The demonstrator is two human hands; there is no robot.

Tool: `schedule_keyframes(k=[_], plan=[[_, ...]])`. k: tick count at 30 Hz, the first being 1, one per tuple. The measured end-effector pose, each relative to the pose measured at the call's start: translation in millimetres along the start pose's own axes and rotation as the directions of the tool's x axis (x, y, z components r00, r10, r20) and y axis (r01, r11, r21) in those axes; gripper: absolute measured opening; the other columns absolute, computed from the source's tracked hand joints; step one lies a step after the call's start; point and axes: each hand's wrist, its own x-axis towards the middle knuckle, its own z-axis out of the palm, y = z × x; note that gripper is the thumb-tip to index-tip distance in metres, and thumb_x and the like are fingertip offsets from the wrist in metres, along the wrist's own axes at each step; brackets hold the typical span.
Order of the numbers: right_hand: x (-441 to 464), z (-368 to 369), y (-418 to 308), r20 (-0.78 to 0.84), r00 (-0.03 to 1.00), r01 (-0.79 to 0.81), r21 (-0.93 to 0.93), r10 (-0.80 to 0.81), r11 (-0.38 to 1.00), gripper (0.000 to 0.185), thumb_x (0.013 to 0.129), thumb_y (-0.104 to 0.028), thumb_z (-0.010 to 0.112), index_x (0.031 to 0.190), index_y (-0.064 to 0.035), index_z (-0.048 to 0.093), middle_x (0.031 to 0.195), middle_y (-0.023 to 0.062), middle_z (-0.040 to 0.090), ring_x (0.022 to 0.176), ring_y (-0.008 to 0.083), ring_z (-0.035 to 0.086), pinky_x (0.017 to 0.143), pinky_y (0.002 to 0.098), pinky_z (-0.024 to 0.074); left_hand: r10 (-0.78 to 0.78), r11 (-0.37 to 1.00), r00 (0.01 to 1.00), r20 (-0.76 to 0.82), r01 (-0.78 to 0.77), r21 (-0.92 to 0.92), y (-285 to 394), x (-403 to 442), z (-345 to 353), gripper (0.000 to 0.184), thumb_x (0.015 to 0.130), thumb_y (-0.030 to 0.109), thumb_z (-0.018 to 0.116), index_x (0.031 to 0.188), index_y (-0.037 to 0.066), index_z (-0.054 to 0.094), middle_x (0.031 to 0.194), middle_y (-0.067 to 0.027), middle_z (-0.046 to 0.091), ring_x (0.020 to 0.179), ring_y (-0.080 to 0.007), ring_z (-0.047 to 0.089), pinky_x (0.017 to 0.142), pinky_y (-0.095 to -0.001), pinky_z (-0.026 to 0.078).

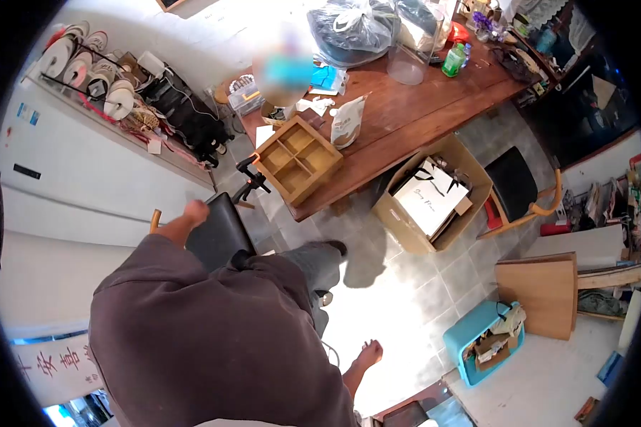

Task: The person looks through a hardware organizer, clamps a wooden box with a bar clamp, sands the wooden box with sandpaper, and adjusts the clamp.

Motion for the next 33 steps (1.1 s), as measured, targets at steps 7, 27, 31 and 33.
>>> schedule_keyframes(k=[7, 27, 31, 33], plan=[[-103.8, 63.6, 105.7, -0.062, 0.996, -0.07, -0.014, 0.069, 0.997, 0.023, 0.089, -0.024, 0.079, 0.1, -0.0072, 0.068, 0.091, 0.0091, 0.073, 0.078, 0.0248, 0.072, 0.065, 0.0379, 0.056, 0.153, 0.917, 0.983, -0.099, -0.179, -0.356, 85.6, 178.1, -56.2, 0.03, 0.085, 0.026, 0.074, 0.105, 0.004, 0.079, 0.102, -0.0228, 0.077, 0.099, -0.0404, 0.075, 0.088, -0.05, 0.058], [-212.0, 343.6, -197.9, 0.248, 0.966, 0.155, -0.343, -0.069, 0.927, 0.026, 0.1, -0.012, 0.072, 0.122, 0.0006, 0.07, 0.112, 0.0144, 0.078, 0.1, 0.0243, 0.075, 0.086, 0.0348, 0.06, 0.868, 0.218, 0.385, 0.314, -0.863, 0.457, 435.2, 370.8, -83.5, 0.033, 0.087, 0.01, 0.072, 0.12, 0.007, 0.075, 0.119, -0.0175, 0.077, 0.114, -0.0363, 0.073, 0.094, -0.0474, 0.061], [-159.0, 358.7, -151.7, 0.15, 0.861, 0.505, -0.135, -0.486, 0.852, 0.016, 0.102, -0.002, 0.067, 0.118, 0.0001, 0.069, 0.114, 0.0102, 0.075, 0.101, 0.0163, 0.071, 0.088, 0.0312, 0.0574, 0.9, 0.221, 0.282, 0.333, -0.952, 0.21, 455.9, 358.4, -132.6, 0.031, 0.089, 0.009, 0.073, 0.119, 0.003, 0.069, 0.115, -0.0153, 0.075, 0.102, -0.0296, 0.074, 0.089, -0.043, 0.06], [-138.9, 360.7, -143.7, 0.06, 0.846, 0.532, -0.068, -0.529, 0.844, 0.014, 0.104, 0.001, 0.065, 0.117, 0.0002, 0.069, 0.114, 0.0087, 0.074, 0.102, 0.0141, 0.069, 0.091, 0.03, 0.056, 0.95, 0.242, 0.219, 0.222, -0.967, -0.08, 440.9, 320.8, -180.5, 0.039, 0.094, 0.006, 0.069, 0.132, 0.004, 0.064, 0.109, -0.0146, 0.076, 0.097, -0.0243, 0.074, 0.086, -0.0382, 0.06]])
